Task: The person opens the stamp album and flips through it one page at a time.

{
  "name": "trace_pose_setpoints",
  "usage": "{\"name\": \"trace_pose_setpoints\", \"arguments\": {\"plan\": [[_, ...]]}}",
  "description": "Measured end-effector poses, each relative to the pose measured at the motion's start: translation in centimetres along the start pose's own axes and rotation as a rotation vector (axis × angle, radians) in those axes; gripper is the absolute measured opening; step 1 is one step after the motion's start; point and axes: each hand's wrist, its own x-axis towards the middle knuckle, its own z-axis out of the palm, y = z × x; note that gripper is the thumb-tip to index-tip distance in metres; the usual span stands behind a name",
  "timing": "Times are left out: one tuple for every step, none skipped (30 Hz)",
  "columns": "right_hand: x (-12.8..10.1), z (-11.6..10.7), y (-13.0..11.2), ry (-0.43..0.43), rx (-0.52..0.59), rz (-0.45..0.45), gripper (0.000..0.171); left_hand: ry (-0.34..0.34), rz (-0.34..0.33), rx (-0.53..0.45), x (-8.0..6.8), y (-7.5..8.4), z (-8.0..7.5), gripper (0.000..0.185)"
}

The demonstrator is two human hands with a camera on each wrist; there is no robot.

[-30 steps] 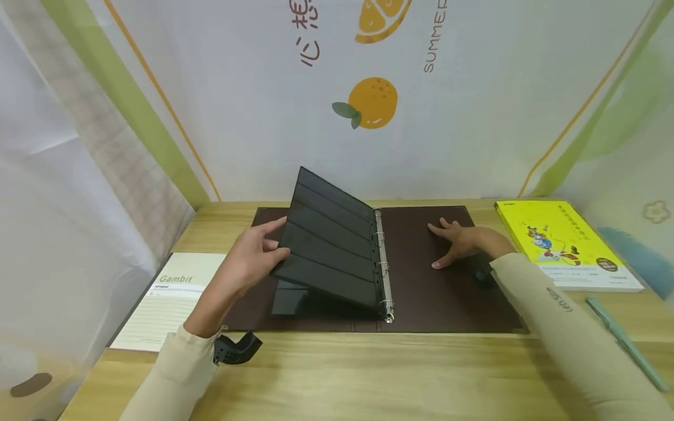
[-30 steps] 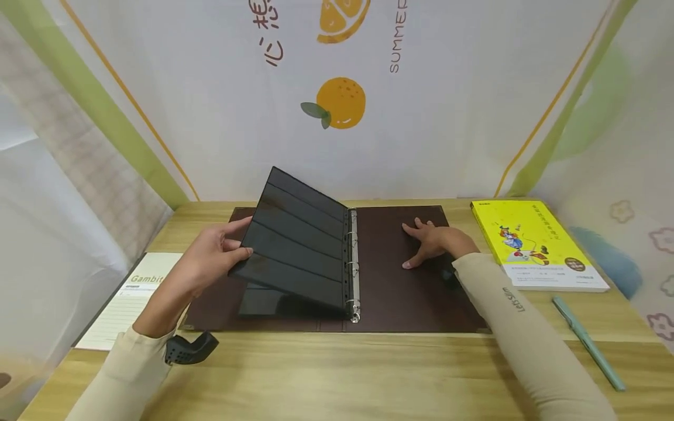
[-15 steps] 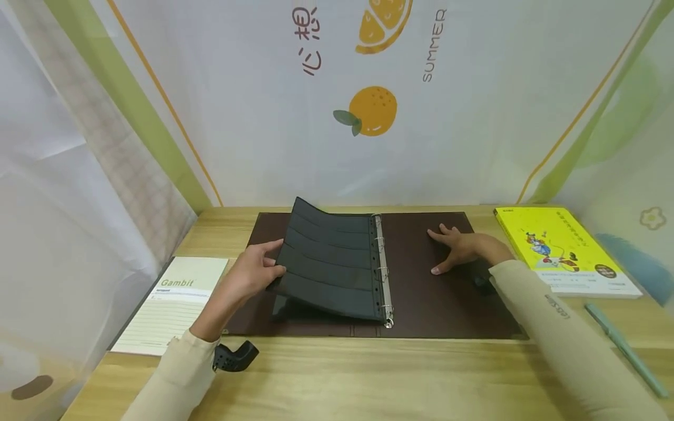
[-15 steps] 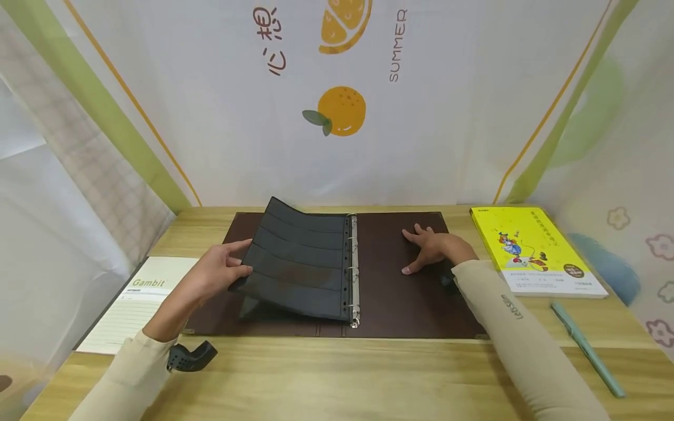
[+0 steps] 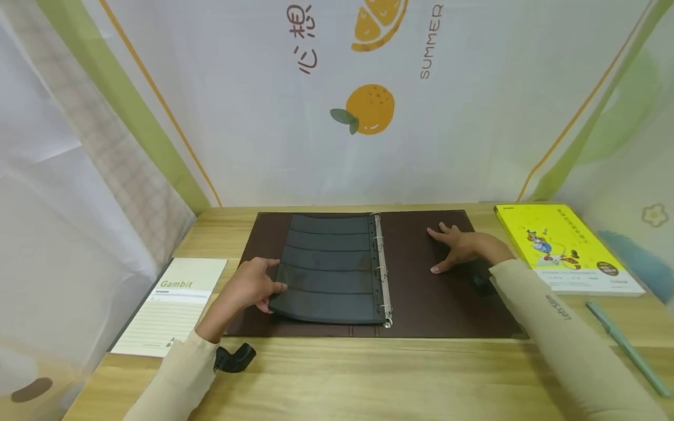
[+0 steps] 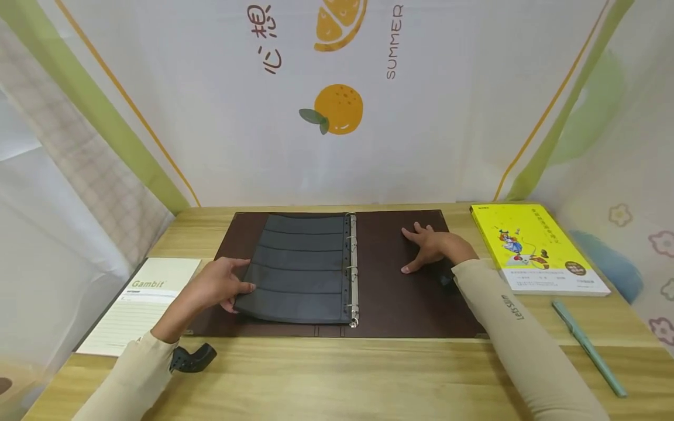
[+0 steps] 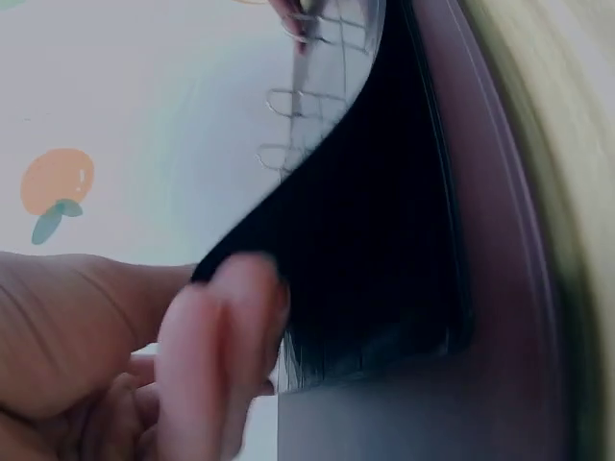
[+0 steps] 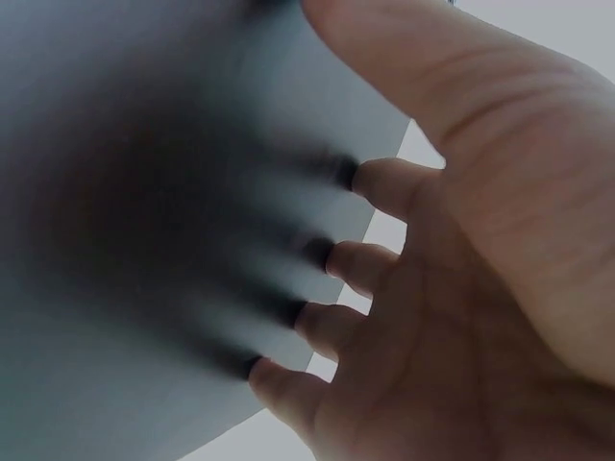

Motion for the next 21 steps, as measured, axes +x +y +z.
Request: {"name": "trace_pose_setpoints", "arguments": {"plan": [[0.0,0.0,0.0,-0.001,0.004,0.002,0.120,-0.003,-0.001,0.026,0.0,0.0,0.0,0.066],[0.0,0.1,0.0,-0.003,0.006,0.001,0.120,-0.004,0.002,0.058,-0.1,-0.1,0.1,0.065],[0.1,0.2,0.0,-0.005,0.007,0.000,0.120,-0.002,0.007,0.098,-0.1,-0.1,0.1,0.064],[0.2,0.3,0.0,-0.007,0.007,-0.001,0.120,0.005,0.011,0.145,-0.2,-0.2,0.3,0.062],[0.3,0.3,-0.1,-0.008,0.005,-0.002,0.121,0.027,0.014,0.203,-0.3,-0.2,0.4,0.060],[0.4,0.3,-0.1,-0.008,0.003,-0.002,0.121,0.059,0.028,0.271,-0.4,-0.2,0.6,0.056],[0.5,0.3,-0.1,-0.008,-0.002,-0.004,0.121,0.096,0.042,0.338,-0.4,-0.1,0.9,0.051],[0.5,0.3,-0.2,-0.007,-0.012,-0.005,0.121,0.140,0.061,0.400,-0.4,0.1,1.2,0.051],[0.6,0.1,-0.2,-0.004,-0.021,-0.003,0.121,0.180,0.087,0.451,-0.3,0.3,1.5,0.053],[0.7,0.0,-0.2,-0.001,-0.031,0.000,0.121,0.214,0.121,0.493,0.0,0.5,1.9,0.055],[0.8,-0.1,-0.3,0.003,-0.041,0.004,0.121,0.237,0.162,0.520,0.3,0.8,2.3,0.059],[0.8,-0.2,-0.2,0.009,-0.048,0.009,0.121,0.238,0.209,0.528,0.8,1.1,2.6,0.063],[0.8,-0.2,-0.2,0.017,-0.059,0.009,0.120,0.217,0.250,0.522,1.4,1.3,2.9,0.070],[0.7,-0.2,-0.2,0.026,-0.064,0.013,0.120,0.181,0.288,0.505,2.0,1.5,3.2,0.078],[0.7,-0.1,0.0,0.036,-0.065,0.013,0.120,0.129,0.315,0.487,2.7,1.6,3.4,0.080],[0.6,0.0,0.1,0.044,-0.063,0.010,0.119,0.077,0.331,0.473,3.3,1.7,3.5,0.081],[0.5,0.3,0.3,0.050,-0.058,0.007,0.119,0.020,0.328,0.454,3.9,1.8,3.6,0.083],[0.4,0.5,0.4,0.055,-0.048,0.003,0.118,-0.032,0.317,0.444,4.4,1.8,3.6,0.084],[0.3,0.8,0.5,0.061,-0.033,-0.004,0.118,-0.077,0.302,0.442,4.9,1.8,3.6,0.085],[0.3,1.1,0.7,0.064,-0.015,-0.010,0.118,-0.118,0.282,0.443,5.2,1.7,3.6,0.086],[0.2,1.3,0.8,0.071,0.001,-0.021,0.118,-0.151,0.264,0.447,5.5,1.7,3.5,0.087]]}}
